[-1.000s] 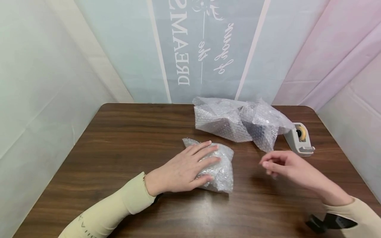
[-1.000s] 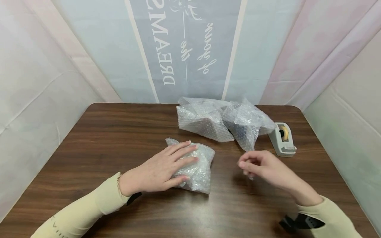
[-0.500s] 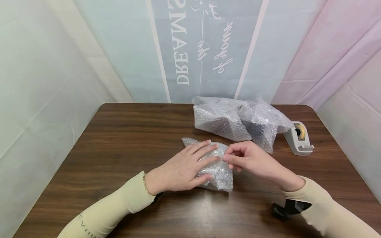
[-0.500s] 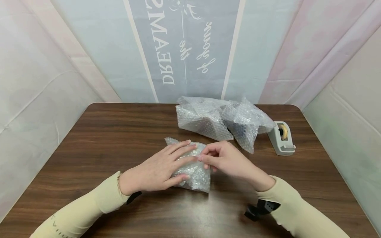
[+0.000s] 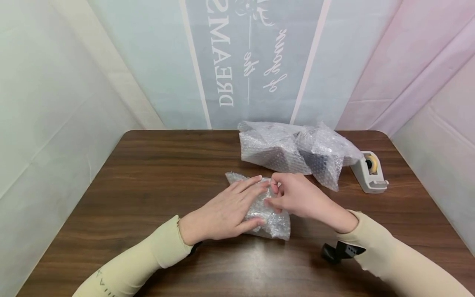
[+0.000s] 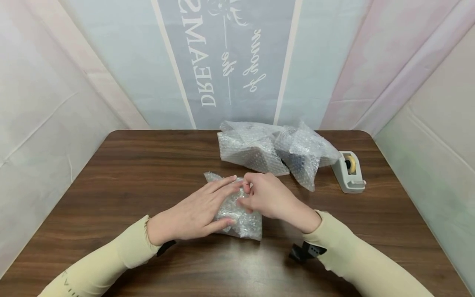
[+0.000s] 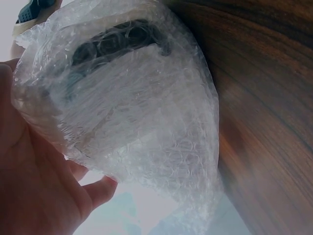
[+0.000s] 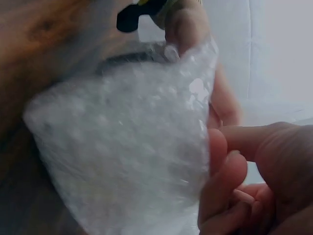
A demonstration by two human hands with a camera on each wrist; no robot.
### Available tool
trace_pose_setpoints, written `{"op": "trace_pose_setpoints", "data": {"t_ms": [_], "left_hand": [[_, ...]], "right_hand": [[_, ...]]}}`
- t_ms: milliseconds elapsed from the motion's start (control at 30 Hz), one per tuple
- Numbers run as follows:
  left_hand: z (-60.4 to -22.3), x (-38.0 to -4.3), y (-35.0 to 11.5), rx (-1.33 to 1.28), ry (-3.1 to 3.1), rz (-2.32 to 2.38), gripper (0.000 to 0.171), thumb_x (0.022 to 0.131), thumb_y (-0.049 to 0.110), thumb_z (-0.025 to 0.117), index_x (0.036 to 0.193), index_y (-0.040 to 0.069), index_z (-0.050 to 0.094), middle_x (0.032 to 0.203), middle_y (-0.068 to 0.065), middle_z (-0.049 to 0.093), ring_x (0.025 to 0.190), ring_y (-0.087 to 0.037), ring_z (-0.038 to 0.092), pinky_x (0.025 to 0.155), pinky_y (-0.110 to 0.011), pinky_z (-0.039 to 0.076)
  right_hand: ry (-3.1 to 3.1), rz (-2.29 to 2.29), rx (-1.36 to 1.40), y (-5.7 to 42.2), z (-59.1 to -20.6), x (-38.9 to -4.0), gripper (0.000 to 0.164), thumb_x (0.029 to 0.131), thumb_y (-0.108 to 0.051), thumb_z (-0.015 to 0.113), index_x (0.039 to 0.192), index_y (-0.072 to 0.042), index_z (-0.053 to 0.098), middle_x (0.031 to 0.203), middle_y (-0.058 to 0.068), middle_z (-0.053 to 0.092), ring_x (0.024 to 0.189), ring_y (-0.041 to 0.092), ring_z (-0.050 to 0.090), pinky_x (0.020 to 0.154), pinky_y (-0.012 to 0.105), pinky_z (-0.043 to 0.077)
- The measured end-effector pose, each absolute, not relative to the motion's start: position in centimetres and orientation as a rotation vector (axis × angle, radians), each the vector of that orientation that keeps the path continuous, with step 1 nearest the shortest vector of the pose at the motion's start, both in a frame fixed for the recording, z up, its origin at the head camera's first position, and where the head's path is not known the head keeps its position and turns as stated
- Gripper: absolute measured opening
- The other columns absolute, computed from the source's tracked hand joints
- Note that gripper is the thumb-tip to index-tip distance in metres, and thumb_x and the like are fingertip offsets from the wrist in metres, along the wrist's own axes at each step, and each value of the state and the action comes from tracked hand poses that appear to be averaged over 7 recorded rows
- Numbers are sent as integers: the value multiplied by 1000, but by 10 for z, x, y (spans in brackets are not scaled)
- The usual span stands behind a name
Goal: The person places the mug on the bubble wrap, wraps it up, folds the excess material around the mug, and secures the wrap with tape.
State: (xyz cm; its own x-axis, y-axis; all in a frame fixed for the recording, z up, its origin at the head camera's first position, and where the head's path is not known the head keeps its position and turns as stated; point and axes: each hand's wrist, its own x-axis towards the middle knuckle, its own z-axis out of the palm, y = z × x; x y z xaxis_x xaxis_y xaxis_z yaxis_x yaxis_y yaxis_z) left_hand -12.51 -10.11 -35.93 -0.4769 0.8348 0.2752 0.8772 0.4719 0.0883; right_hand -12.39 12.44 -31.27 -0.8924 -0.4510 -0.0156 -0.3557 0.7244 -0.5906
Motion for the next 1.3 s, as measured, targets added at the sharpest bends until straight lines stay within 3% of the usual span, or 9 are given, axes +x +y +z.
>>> {"op": "trace_pose_setpoints", "data": {"t_ms": [133, 333, 500, 700, 900, 1167, 1300], "left_hand": [[-360, -125, -102, -1482, -2510, -311, 72, 103, 52, 42, 156, 5, 25, 160, -5, 30, 151, -19, 13, 119, -42, 22], [-361, -126, -102, -1489, -2498, -332, 71, 103, 51, 42, 155, 5, 27, 161, -4, 28, 151, -19, 14, 119, -43, 23], [-361, -126, -102, -1490, -2487, -334, 67, 103, 51, 41, 151, 4, 34, 161, -4, 28, 151, -20, 14, 118, -43, 23], [-361, -126, -103, -1486, -2486, -337, 66, 103, 51, 43, 149, 4, 37, 162, -4, 28, 150, -20, 14, 119, -42, 22], [-360, -126, -103, -1500, -2495, -313, 66, 103, 51, 42, 150, 5, 36, 162, -4, 27, 151, -19, 14, 119, -42, 23], [-359, -127, -102, -1498, -2513, -331, 71, 103, 52, 40, 155, 5, 27, 162, -5, 28, 151, -20, 14, 119, -42, 22], [-360, -126, -103, -1486, -2507, -335, 72, 103, 52, 40, 156, 6, 25, 161, -5, 28, 150, -20, 14, 119, -42, 23]], "right_hand": [[2799, -768, -641, 121, -309, -128, 35, 82, -27, 82, 74, -15, 49, 54, -12, 57, 45, 9, 53, 45, 28, 43], [2849, -675, -679, 130, -310, -132, 42, 79, -40, 84, 72, -16, 49, 55, -6, 45, 47, 9, 45, 48, 28, 38], [2679, -851, -692, 143, -314, -134, 37, 80, -37, 83, 78, -16, 52, 56, -7, 52, 46, 10, 53, 46, 28, 45], [2671, -887, -809, 156, -320, -128, 43, 75, -44, 85, 86, -18, 52, 59, -12, 50, 52, 5, 46, 53, 25, 42], [2767, -905, -805, 161, -328, -112, 49, 73, -45, 87, 93, -18, 51, 63, -12, 46, 53, 3, 42, 52, 23, 38], [2987, -909, -1357, 156, -333, -104, 43, 74, -28, 88, 112, -20, 71, 94, -9, 49, 85, 6, 47, 72, 24, 41], [2960, -808, -1450, 153, -334, -108, 40, 76, -30, 86, 114, -20, 76, 95, -10, 44, 88, 6, 42, 74, 24, 39]]}}
